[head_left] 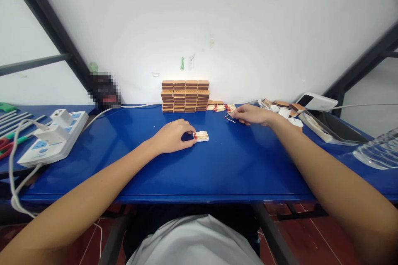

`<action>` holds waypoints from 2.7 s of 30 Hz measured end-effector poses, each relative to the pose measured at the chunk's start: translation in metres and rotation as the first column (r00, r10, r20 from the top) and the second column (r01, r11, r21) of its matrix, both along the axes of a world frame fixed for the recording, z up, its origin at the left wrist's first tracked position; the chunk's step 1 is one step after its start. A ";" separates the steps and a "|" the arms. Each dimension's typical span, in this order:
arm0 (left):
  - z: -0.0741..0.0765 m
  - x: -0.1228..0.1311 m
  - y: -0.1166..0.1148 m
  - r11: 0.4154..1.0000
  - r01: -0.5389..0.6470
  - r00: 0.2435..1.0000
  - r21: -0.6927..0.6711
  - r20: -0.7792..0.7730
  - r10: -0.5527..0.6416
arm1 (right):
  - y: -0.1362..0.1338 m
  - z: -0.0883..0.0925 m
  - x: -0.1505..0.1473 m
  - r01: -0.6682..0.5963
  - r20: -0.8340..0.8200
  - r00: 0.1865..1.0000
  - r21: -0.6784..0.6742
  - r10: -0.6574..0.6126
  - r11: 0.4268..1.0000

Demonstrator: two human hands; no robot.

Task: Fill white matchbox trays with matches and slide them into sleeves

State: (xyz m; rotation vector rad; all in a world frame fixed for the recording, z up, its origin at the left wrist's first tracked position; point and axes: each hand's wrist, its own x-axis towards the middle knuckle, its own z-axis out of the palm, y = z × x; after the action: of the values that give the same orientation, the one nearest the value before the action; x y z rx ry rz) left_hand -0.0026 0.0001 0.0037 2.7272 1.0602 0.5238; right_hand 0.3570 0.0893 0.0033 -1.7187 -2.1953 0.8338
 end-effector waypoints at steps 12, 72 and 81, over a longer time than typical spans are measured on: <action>0.000 -0.001 0.000 1.000 0.009 1.000 -0.004 -0.014 -0.009 | 0.008 -0.003 0.004 -0.088 0.250 0.967 0.150 0.048 0.985; 0.001 0.000 0.000 1.000 -0.008 1.000 0.007 0.025 0.008 | -0.041 0.006 -0.062 -0.251 0.131 0.968 0.538 0.214 0.805; 0.001 0.000 -0.001 1.000 0.002 1.000 -0.018 0.014 -0.002 | 0.021 -0.017 0.015 -0.207 0.082 0.978 0.431 0.190 0.878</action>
State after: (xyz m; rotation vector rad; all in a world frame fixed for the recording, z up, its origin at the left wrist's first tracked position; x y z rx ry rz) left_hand -0.0023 -0.0005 0.0051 2.7046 1.0540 0.5294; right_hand 0.3718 0.1106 -0.0141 -1.3160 -2.3814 0.3038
